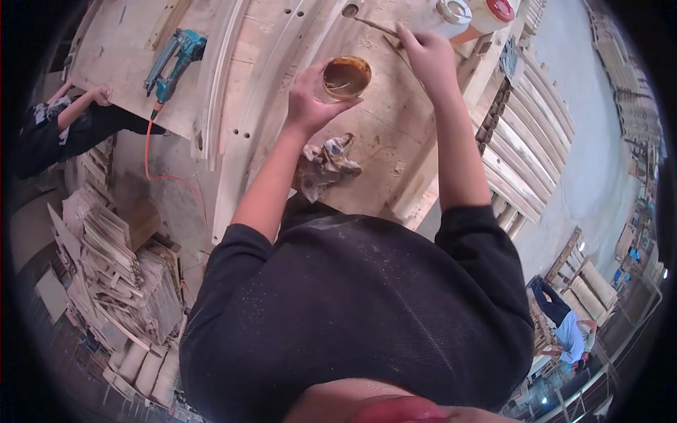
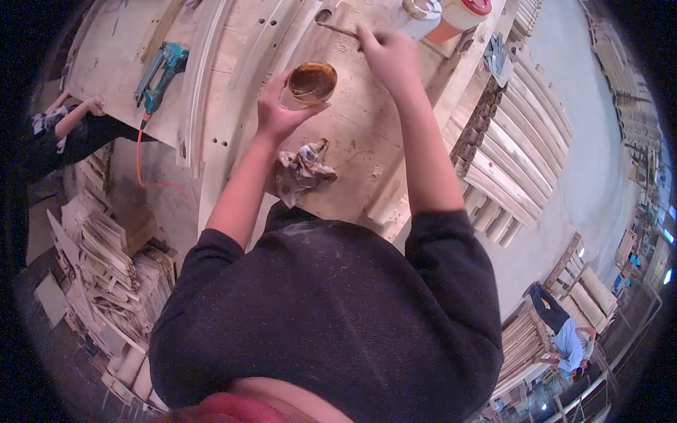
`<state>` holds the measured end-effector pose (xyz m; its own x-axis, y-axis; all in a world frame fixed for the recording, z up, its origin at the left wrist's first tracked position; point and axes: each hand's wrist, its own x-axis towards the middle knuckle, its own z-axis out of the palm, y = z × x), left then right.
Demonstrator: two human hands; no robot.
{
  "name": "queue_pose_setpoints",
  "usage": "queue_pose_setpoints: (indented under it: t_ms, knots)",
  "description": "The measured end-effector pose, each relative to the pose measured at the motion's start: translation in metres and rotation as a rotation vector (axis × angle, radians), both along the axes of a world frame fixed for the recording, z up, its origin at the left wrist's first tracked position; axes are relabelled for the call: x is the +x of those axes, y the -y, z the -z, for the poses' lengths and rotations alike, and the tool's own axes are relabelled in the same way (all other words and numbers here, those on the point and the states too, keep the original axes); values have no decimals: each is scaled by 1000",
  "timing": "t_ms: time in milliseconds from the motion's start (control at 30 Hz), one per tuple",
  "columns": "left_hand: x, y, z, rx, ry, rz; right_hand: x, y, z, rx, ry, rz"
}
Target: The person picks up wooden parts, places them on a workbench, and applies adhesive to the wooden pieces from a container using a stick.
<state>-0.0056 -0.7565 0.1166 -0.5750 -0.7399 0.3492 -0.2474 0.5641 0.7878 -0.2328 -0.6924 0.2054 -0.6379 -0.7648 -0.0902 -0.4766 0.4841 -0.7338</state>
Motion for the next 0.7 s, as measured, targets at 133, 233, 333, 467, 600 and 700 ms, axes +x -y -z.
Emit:
queue_pose_setpoints:
  t_ms: [133, 233, 333, 467, 600, 700]
  knots:
    - [-8, 10, 28, 133, -123, 70, -27, 104, 25, 293, -506, -161]
    - [-7, 12, 27, 73, -147, 66, -26, 150, 21, 481, -628, -282]
    - [-8, 12, 28, 69, -123, 67, -29, 170, 17, 554, -664, -539]
    - [-9, 13, 34, 64, -118, 48, -40, 185, 26, 566, -704, -466]
    - [-7, 10, 39, 104, -128, 28, -26, 198, 15, 676, -741, -537]
    - [-8, 14, 39, 91, -135, 36, -14, 186, 9, 757, -771, -558]
